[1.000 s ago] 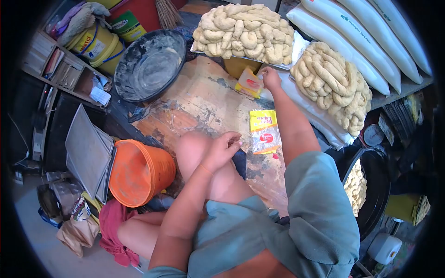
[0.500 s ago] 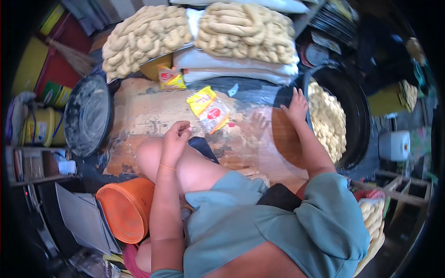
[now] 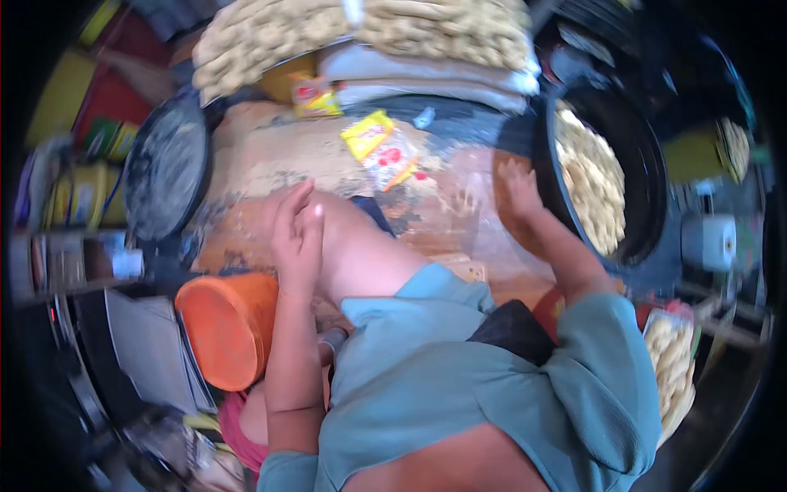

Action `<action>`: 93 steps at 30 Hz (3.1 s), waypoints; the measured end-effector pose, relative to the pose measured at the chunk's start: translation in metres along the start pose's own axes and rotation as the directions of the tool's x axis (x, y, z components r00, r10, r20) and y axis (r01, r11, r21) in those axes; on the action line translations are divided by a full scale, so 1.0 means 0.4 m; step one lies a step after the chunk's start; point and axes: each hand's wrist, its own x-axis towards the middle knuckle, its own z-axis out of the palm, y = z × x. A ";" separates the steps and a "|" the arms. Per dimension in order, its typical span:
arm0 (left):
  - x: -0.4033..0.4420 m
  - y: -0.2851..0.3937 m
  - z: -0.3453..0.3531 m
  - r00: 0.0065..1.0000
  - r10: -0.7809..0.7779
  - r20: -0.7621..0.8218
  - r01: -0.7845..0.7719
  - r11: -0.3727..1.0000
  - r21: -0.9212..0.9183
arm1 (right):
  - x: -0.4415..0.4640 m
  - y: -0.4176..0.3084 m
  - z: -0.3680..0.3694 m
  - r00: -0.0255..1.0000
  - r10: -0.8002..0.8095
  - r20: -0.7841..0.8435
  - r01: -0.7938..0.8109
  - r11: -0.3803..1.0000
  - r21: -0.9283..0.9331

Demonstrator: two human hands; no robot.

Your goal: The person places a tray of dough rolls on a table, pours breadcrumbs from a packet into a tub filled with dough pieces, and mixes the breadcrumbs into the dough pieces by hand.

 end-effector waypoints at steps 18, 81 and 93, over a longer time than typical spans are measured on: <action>-0.718 -0.445 0.017 -0.089 -0.472 0.877 0.995 -0.013 0.094 | 0.105 -0.384 0.182 0.056 -0.361 0.931 -0.406 0.844 0.351; -0.068 -0.199 0.241 0.659 -0.332 0.675 0.256 0.943 0.214 | -0.153 0.241 0.032 0.657 0.754 0.024 -0.745 0.643 0.176; -0.064 -0.183 0.242 0.680 -0.311 0.664 0.260 0.949 0.178 | -0.157 0.206 0.021 0.644 0.763 0.061 -0.760 0.627 0.173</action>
